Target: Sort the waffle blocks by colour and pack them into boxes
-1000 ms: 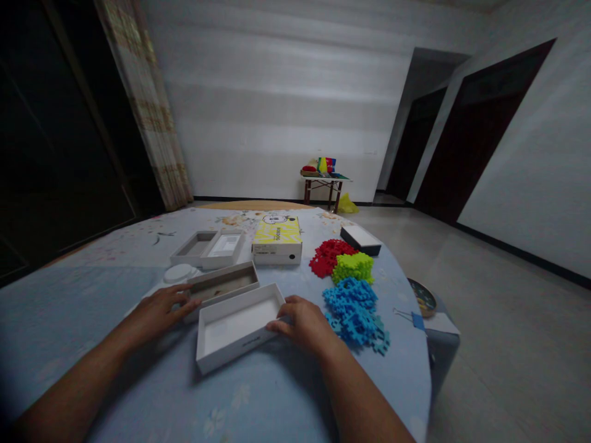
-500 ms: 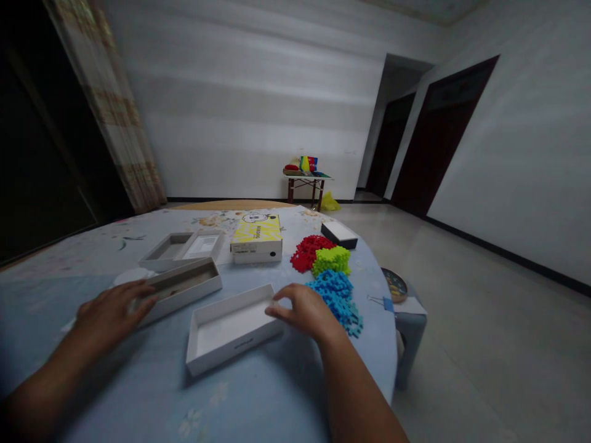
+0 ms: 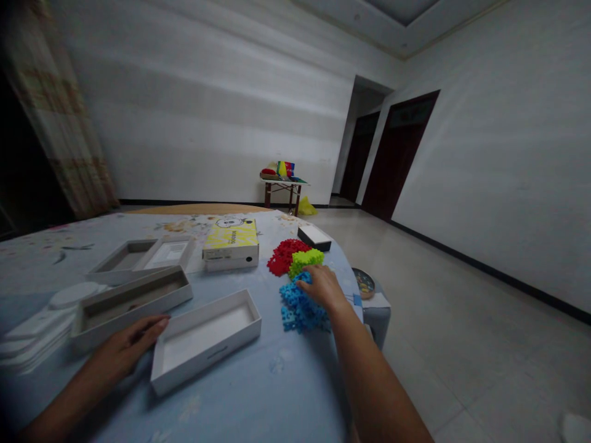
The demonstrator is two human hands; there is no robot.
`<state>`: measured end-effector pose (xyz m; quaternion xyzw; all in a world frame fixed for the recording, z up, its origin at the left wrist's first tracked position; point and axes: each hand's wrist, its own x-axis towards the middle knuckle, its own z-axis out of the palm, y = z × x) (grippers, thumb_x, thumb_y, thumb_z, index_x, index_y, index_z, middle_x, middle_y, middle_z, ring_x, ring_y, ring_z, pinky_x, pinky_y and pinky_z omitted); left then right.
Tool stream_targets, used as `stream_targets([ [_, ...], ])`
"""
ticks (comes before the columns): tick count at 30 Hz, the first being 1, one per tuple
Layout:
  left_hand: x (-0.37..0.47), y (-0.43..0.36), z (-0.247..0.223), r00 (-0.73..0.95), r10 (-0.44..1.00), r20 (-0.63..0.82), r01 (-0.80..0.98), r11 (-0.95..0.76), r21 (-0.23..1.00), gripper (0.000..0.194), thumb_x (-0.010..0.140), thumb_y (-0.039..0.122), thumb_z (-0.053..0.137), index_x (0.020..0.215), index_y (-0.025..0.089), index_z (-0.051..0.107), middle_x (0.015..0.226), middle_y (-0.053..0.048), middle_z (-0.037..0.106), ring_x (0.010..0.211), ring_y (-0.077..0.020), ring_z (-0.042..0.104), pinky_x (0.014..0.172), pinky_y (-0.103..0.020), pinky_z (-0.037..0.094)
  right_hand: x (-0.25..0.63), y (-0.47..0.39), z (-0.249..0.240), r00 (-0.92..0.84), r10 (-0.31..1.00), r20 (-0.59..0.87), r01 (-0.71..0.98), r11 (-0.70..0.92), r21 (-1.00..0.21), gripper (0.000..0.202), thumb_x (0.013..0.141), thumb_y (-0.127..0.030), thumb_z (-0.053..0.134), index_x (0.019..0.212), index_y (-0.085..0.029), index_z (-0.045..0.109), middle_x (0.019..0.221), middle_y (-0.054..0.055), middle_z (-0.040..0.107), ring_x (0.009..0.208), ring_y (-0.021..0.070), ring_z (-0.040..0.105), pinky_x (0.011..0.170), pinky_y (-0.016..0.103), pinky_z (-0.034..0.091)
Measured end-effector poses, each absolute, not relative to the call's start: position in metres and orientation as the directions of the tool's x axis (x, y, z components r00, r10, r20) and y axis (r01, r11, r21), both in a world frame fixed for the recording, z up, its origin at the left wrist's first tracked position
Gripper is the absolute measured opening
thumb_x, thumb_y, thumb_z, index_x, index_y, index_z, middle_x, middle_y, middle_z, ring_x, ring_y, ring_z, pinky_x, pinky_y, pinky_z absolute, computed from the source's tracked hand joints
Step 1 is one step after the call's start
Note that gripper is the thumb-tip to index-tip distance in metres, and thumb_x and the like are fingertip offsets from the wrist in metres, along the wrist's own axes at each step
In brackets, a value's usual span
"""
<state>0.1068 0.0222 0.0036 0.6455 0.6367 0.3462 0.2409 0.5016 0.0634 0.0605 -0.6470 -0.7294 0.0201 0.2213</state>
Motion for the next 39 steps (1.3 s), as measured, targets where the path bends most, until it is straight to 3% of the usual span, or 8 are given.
stream_targets([
  [9, 0.107, 0.026, -0.001, 0.035, 0.996, 0.082, 0.587, -0.087, 0.805, 0.045, 0.068, 0.061, 0.052, 0.088, 0.024, 0.069, 0.085, -0.001, 0.073, 0.086, -0.0232, 0.066, 0.074, -0.027, 0.052, 0.510, 0.073, 0.038, 0.047, 0.986, 0.163, 0.941, 0.011, -0.340, 0.073, 0.067, -0.061, 0.061, 0.125, -0.017, 0.051, 0.125, 0.016, 0.051, 0.116, 0.0303, 0.046, 0.092, 0.039, 0.036],
  [13, 0.106, 0.029, -0.003, 0.056, 0.994, 0.090, 0.552, -0.106, 0.827, 0.041, 0.066, 0.058, 0.056, 0.088, 0.026, 0.070, 0.089, 0.000, 0.073, 0.089, -0.0235, 0.065, 0.076, -0.027, 0.051, 0.505, 0.074, 0.036, 0.062, 0.986, 0.155, 0.948, -0.009, -0.319, 0.070, 0.067, -0.059, 0.062, 0.122, -0.018, 0.052, 0.123, 0.015, 0.052, 0.114, 0.0306, 0.046, 0.090, 0.039, 0.037],
  [18, 0.104, 0.030, -0.004, 0.088, 0.993, 0.075, 0.564, -0.112, 0.818, 0.042, 0.070, 0.057, 0.053, 0.092, 0.026, 0.070, 0.091, 0.000, 0.073, 0.090, -0.0236, 0.065, 0.076, -0.026, 0.051, 0.502, 0.073, 0.045, 0.009, 0.993, 0.120, 0.958, 0.026, -0.284, 0.056, 0.071, -0.052, 0.062, 0.117, -0.020, 0.056, 0.119, 0.012, 0.055, 0.113, 0.0276, 0.047, 0.092, 0.036, 0.036],
  [24, 0.105, 0.028, 0.000, 0.093, 0.992, 0.083, 0.587, -0.122, 0.800, 0.042, 0.071, 0.055, 0.051, 0.094, 0.025, 0.070, 0.092, 0.000, 0.073, 0.091, -0.0231, 0.065, 0.076, -0.024, 0.050, 0.505, 0.043, 0.056, -0.044, 0.985, 0.169, 0.956, 0.090, -0.278, 0.065, 0.073, -0.058, 0.057, 0.123, -0.018, 0.051, 0.123, 0.013, 0.051, 0.114, 0.0269, 0.045, 0.095, 0.036, 0.034],
  [28, 0.109, 0.025, 0.005, 0.067, 0.995, 0.068, 0.598, -0.094, 0.796, 0.043, 0.071, 0.052, 0.052, 0.094, 0.021, 0.069, 0.088, 0.000, 0.073, 0.086, -0.0218, 0.065, 0.074, -0.024, 0.050, 0.504, 0.017, 0.046, -0.115, 0.986, 0.122, 0.958, 0.143, -0.250, 0.079, 0.064, -0.063, 0.063, 0.128, -0.019, 0.046, 0.127, 0.012, 0.048, 0.115, 0.0283, 0.044, 0.095, 0.037, 0.035],
  [32, 0.112, 0.022, 0.009, 0.065, 0.997, 0.033, 0.597, -0.065, 0.800, 0.046, 0.074, 0.050, 0.049, 0.100, 0.016, 0.066, 0.089, 0.000, 0.072, 0.087, -0.0209, 0.064, 0.077, -0.025, 0.049, 0.500, 0.008, 0.029, -0.134, 0.988, 0.073, 0.970, 0.146, -0.197, 0.091, 0.055, -0.052, 0.074, 0.133, -0.018, 0.041, 0.132, 0.014, 0.043, 0.118, 0.0321, 0.040, 0.096, 0.040, 0.035],
  [39, 0.106, 0.026, 0.001, 0.098, 0.993, 0.066, 0.578, -0.111, 0.808, 0.046, 0.072, 0.054, 0.051, 0.096, 0.020, 0.067, 0.091, -0.001, 0.072, 0.089, -0.0218, 0.063, 0.077, -0.024, 0.048, 0.502, 0.007, 0.032, -0.264, 0.963, 0.058, 0.935, 0.270, -0.230, 0.070, 0.067, -0.028, 0.064, 0.133, -0.016, 0.042, 0.128, 0.014, 0.050, 0.117, 0.0293, 0.044, 0.097, 0.039, 0.035],
])
